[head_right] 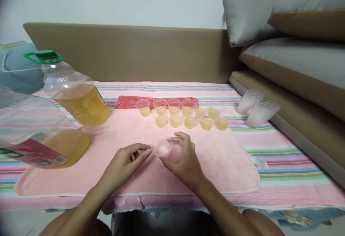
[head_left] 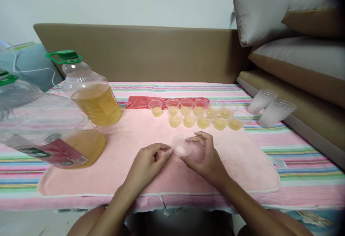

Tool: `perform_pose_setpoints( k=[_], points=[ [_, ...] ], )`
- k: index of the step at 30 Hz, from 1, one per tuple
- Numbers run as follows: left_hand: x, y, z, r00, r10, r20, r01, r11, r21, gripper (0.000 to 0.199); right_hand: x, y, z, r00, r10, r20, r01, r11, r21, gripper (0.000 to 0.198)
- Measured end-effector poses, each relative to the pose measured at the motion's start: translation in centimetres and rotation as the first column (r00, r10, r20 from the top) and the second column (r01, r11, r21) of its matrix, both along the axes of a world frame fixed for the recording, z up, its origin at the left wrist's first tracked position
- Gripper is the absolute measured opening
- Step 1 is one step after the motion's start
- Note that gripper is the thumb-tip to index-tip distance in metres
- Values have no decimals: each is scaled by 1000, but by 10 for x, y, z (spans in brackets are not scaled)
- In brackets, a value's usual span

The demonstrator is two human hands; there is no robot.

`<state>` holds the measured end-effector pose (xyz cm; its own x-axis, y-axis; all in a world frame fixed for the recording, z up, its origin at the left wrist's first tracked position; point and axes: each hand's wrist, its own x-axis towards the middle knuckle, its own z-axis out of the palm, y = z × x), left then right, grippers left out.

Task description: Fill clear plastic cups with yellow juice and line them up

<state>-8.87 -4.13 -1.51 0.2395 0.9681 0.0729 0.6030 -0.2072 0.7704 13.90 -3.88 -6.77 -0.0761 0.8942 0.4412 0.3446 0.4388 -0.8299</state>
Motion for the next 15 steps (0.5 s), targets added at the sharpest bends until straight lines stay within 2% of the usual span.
perform_pose_setpoints(
  k=[15],
  points=[
    [4,1,-2,999,3,-37,-2,1000,13,37,-2,3,-1,999,-29,-16,29,1000,-3,71]
  ],
)
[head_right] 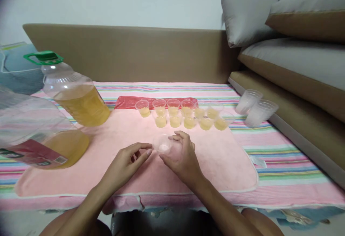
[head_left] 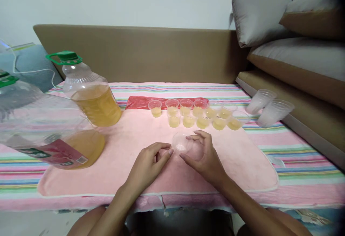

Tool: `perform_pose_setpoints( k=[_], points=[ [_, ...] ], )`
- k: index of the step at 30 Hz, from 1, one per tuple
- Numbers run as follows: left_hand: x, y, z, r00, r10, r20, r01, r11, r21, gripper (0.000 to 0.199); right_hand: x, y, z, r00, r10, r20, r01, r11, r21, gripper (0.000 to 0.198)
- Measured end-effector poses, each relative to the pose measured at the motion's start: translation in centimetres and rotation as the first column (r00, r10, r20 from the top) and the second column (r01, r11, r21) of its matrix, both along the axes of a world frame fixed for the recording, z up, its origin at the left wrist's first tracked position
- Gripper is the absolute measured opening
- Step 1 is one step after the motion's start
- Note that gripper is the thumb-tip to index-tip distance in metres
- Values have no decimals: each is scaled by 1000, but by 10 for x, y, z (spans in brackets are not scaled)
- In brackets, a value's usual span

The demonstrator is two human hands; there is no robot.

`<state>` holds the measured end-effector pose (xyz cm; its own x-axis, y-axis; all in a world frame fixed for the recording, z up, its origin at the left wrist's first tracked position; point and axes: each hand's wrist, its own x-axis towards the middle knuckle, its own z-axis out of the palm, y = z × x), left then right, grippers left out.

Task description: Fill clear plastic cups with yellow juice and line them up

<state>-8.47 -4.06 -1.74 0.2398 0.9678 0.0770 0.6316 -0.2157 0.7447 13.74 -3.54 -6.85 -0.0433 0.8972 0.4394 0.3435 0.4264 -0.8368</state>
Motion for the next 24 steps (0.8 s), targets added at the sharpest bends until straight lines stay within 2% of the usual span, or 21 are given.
perform_pose_setpoints(
  k=[8,24],
  points=[
    [-1,0,-2,1000,-9,-15,10,1000,16,36,0,0,-1,1000,-23,3,23,1000,-16,76],
    [2,-2,-9,998,-54,-37,55,998,14,38,-2,1,-5,998,-33,50,34,999,-23,67]
  ],
)
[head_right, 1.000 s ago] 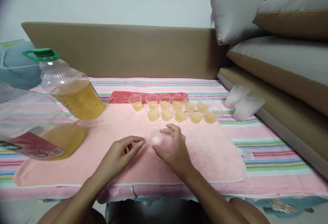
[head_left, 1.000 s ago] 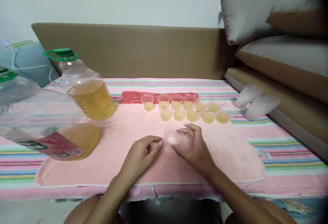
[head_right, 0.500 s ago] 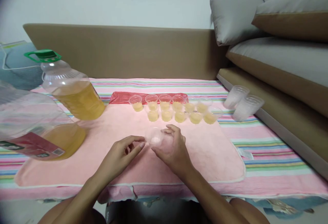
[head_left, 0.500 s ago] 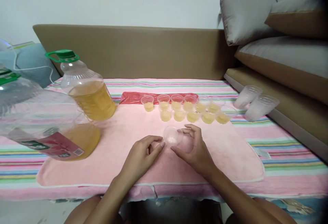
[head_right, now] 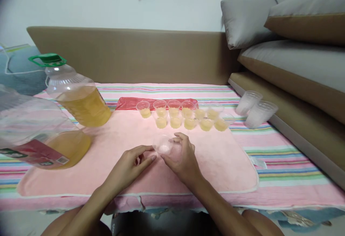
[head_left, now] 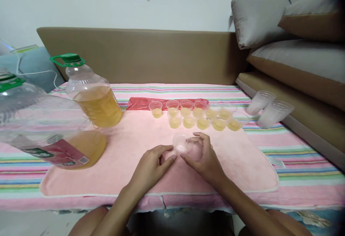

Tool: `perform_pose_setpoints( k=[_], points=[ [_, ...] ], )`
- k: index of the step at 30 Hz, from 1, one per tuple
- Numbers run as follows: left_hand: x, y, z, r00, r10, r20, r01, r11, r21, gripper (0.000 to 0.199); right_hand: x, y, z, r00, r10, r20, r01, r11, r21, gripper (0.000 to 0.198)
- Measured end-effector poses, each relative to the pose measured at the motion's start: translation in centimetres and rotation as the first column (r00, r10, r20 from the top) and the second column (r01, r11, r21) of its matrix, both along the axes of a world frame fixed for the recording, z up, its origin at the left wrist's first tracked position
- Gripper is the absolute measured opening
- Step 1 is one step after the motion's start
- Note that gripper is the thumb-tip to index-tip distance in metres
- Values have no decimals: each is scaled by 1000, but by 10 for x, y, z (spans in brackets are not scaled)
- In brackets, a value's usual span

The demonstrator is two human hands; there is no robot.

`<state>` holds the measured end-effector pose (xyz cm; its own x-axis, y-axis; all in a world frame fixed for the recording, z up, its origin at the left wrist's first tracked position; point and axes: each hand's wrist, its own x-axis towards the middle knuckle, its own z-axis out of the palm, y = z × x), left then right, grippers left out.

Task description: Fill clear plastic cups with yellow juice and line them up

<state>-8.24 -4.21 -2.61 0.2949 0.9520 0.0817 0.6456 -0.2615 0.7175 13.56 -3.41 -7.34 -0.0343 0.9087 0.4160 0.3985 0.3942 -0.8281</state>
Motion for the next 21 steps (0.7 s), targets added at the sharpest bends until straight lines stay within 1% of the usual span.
perform_pose_setpoints(
  k=[8,13,15,16,18,19,20,21],
  points=[
    [-4,1,3,1000,29,12,-29,1000,-5,37,3,-5,2,1000,-1,-1,1,1000,-18,72],
    [-8,2,8,996,71,51,-72,997,25,35,11,-6,6,1000,8,3,-8,1000,17,84],
    [-11,4,9,993,92,71,-95,995,42,39,18,-6,11,1000,3,-12,-2,999,42,85],
    [-13,6,10,991,106,79,-110,993,52,42,23,-6,15,1000,-8,-26,10,998,63,81],
    [-18,8,10,985,143,95,-150,986,75,45,33,-9,23,998,-13,-65,20,995,100,61],
    [-20,9,10,982,161,103,-170,981,88,44,37,-12,28,996,16,-90,-7,994,108,47],
    [-22,10,11,978,175,110,-187,977,102,43,41,-15,33,991,73,-108,-62,993,104,34],
    [-24,9,12,977,179,118,-193,974,118,42,43,-20,37,982,149,-112,-140,986,91,26]
  ],
)
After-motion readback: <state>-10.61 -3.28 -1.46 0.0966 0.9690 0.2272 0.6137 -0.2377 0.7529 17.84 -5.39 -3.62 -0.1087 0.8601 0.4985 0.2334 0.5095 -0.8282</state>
